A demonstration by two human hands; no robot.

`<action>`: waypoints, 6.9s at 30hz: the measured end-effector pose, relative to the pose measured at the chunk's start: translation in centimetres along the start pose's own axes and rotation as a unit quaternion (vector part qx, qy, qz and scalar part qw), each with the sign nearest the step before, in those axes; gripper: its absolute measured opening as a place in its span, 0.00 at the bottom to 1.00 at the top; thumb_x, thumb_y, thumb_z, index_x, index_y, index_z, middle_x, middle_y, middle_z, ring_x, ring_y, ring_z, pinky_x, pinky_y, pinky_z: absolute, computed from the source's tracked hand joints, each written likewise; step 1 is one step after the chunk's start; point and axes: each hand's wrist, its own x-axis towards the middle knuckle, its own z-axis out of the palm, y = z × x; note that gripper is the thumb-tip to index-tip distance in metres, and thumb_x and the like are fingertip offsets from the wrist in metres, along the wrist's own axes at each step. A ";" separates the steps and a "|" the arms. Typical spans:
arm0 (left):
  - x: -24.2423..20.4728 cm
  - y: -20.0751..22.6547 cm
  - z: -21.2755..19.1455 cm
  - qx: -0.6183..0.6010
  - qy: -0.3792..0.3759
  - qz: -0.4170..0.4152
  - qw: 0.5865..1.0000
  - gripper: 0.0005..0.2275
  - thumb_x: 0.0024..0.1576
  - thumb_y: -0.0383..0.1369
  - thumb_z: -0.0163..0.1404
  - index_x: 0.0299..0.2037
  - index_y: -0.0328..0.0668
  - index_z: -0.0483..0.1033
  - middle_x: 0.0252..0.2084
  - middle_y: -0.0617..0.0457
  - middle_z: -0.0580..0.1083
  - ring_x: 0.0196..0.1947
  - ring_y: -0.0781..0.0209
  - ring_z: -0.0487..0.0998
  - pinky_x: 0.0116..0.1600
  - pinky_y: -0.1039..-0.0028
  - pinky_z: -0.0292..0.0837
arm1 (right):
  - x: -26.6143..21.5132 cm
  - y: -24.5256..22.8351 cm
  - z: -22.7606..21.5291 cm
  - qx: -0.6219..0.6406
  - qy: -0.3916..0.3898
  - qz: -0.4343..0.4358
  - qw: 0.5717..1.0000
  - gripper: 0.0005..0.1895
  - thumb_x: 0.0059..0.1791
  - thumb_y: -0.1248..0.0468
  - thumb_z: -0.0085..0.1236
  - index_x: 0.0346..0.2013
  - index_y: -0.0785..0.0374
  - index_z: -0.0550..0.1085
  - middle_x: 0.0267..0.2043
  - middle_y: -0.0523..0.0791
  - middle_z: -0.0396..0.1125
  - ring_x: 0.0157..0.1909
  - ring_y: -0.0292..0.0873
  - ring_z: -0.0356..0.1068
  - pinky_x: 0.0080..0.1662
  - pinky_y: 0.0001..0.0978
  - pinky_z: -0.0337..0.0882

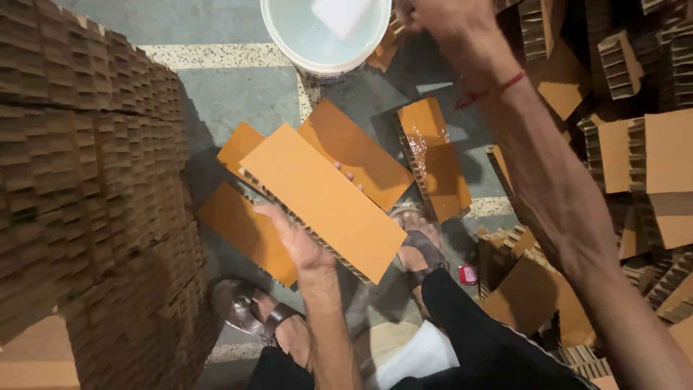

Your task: The person sits on the floor and assembles small corrugated cardboard pieces. They apply a liquid to the surfaces using a white foam roller dipped in a bucket, then press the pieces together to form a stack.

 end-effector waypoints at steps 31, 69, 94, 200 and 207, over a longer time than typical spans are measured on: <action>-2.7 -1.9 1.6 0.206 0.009 -0.024 0.978 0.30 0.72 0.53 0.29 0.58 0.29 0.70 0.45 0.42 0.76 0.39 0.54 0.80 0.43 0.67 0.78 | -14.5 -7.3 4.3 0.181 0.070 -0.161 0.968 0.17 0.55 0.66 0.65 0.57 0.66 0.73 0.54 0.50 0.73 0.53 0.43 0.77 0.55 0.31 0.81; -3.8 -1.1 2.0 0.129 -0.017 -0.100 0.986 0.33 0.67 0.58 0.37 0.57 0.27 0.70 0.45 0.40 0.78 0.41 0.51 0.81 0.45 0.64 0.80 | -16.2 -9.7 0.0 0.148 0.064 -0.154 0.975 0.11 0.60 0.66 0.54 0.56 0.68 0.71 0.54 0.50 0.72 0.58 0.41 0.75 0.58 0.29 0.79; -1.4 1.5 2.1 0.150 0.052 0.029 0.987 0.27 0.70 0.52 0.34 0.64 0.35 0.66 0.53 0.46 0.75 0.48 0.56 0.78 0.51 0.66 0.77 | -21.2 -4.8 0.6 0.340 -0.223 -0.071 0.911 0.21 0.50 0.51 0.62 0.50 0.63 0.77 0.53 0.49 0.76 0.61 0.48 0.75 0.66 0.46 0.71; 0.6 2.5 1.0 0.131 0.033 0.260 0.956 0.34 0.68 0.60 0.29 0.75 0.43 0.53 0.71 0.40 0.62 0.66 0.44 0.67 0.71 0.53 0.65 | -21.5 -7.3 3.6 0.085 0.015 0.024 0.996 0.18 0.44 0.69 0.70 0.44 0.69 0.73 0.37 0.49 0.74 0.36 0.37 0.76 0.35 0.27 0.76; -1.6 0.7 -0.3 0.260 0.022 0.285 0.922 0.36 0.70 0.51 0.40 0.75 0.28 0.41 0.73 0.31 0.56 0.71 0.41 0.63 0.79 0.57 0.53 | -19.0 -8.5 3.9 0.086 0.043 -0.072 0.993 0.15 0.52 0.69 0.68 0.49 0.70 0.73 0.47 0.48 0.76 0.38 0.33 0.79 0.38 0.24 0.81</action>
